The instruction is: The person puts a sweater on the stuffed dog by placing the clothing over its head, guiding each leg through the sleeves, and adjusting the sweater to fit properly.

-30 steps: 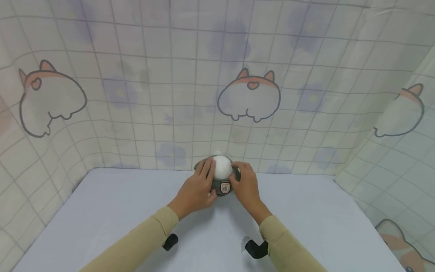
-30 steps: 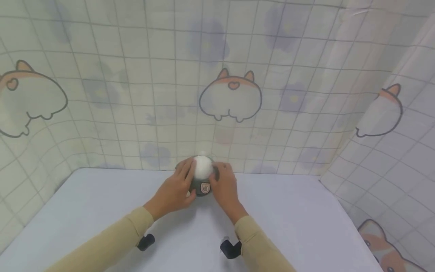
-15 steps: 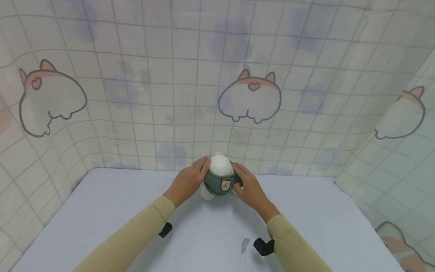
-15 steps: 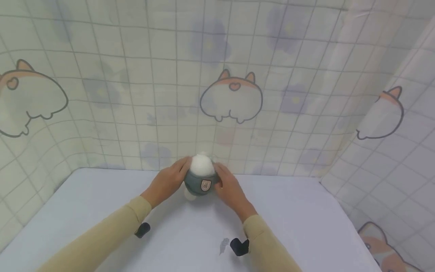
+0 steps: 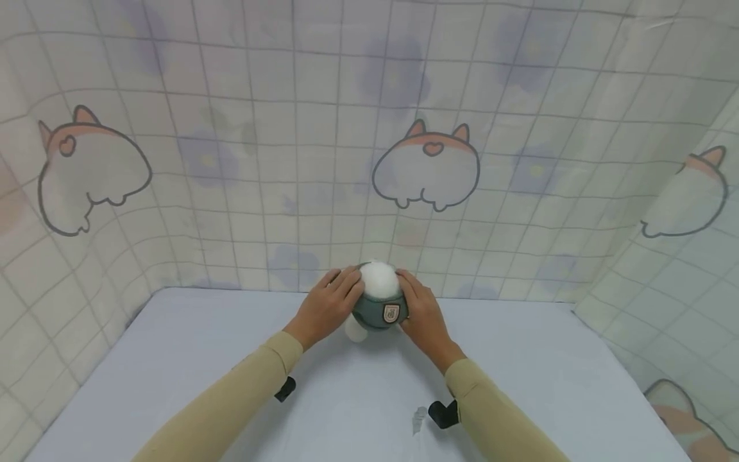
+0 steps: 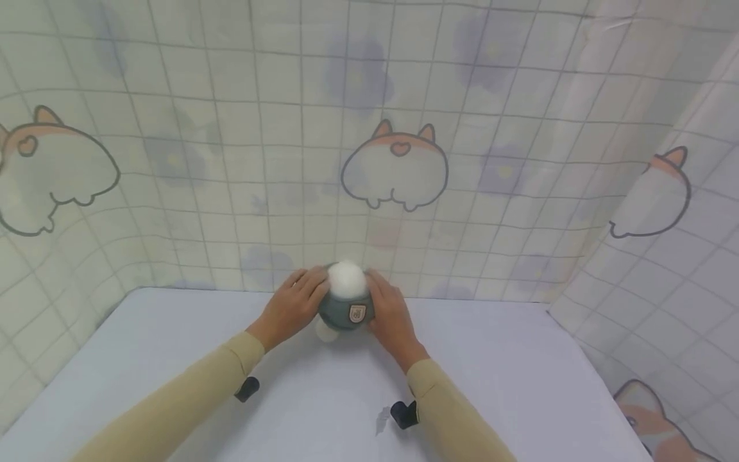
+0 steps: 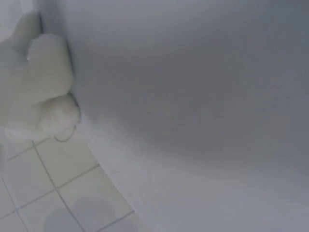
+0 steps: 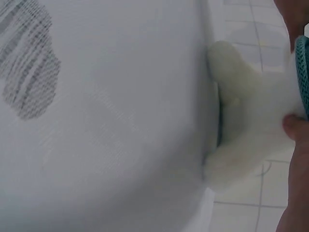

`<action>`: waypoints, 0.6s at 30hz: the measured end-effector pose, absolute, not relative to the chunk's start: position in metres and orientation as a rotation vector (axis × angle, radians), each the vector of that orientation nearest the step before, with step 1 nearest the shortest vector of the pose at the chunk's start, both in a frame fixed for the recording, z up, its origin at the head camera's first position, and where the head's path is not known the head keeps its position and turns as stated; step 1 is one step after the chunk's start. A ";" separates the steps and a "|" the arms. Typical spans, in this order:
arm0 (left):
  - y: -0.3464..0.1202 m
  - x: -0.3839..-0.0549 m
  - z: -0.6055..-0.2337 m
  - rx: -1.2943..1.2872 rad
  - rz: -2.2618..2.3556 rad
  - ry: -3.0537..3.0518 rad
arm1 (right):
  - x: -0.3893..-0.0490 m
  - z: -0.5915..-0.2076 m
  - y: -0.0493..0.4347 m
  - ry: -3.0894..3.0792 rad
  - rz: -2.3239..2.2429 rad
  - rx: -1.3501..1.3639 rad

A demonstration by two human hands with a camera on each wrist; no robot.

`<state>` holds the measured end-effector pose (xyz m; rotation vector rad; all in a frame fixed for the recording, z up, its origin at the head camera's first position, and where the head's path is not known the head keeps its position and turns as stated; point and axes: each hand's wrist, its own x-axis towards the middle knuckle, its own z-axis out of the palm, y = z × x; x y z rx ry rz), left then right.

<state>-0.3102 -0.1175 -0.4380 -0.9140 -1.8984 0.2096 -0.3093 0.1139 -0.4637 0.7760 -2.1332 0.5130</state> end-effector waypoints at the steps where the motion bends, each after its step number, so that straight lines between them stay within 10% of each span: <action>1: -0.117 -0.311 -0.438 -0.926 0.194 -1.900 | -0.310 -0.465 0.114 -2.131 0.488 0.774; 18: -0.118 -0.302 -0.410 -0.966 -0.253 -1.848 | -0.294 -0.450 0.111 -1.910 0.803 0.773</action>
